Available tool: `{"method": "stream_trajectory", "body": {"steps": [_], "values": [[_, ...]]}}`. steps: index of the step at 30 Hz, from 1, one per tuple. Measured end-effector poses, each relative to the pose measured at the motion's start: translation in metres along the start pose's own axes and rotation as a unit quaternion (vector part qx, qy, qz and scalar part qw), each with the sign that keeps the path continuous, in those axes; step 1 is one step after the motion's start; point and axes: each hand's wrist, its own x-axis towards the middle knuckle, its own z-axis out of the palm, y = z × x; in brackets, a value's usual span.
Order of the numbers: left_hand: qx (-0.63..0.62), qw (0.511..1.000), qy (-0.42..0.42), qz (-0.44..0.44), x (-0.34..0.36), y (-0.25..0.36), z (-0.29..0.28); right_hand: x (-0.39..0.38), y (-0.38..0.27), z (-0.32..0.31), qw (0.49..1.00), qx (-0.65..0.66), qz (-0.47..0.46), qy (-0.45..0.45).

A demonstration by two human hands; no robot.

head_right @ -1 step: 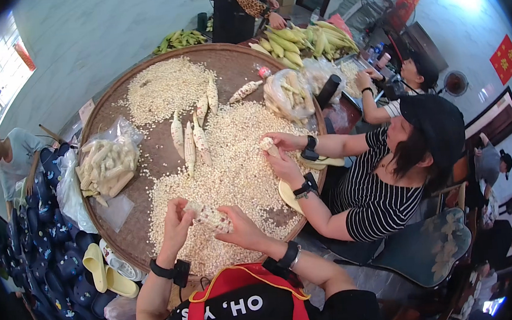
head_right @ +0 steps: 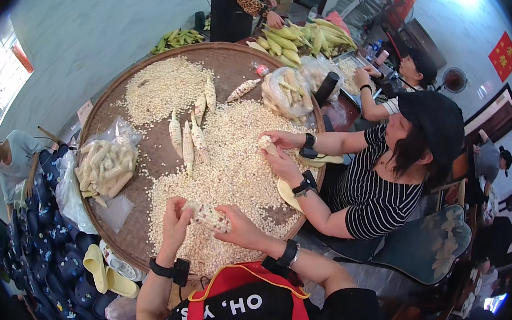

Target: Manually peeling kernels off of corn cobs into a pile on a large tray.

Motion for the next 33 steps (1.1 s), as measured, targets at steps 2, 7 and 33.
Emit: {"method": "stream_trajectory", "body": {"steps": [2, 7, 33], "values": [[0.008, 1.000, -0.006, -0.005, 0.001, -0.006, -0.001, -0.005, 0.002, 0.002, 1.000, 0.000, -0.001, 0.006], [-0.010, 1.000, -0.015, -0.017, 0.008, -0.008, 0.001, -0.004, -0.027, -0.024, 0.988, 0.060, 0.110, -0.092], [0.161, 0.984, -0.061, 0.051, 0.016, 0.019, 0.002, -0.007, 0.012, -0.002, 0.935, 0.340, 0.083, -0.066]]}}
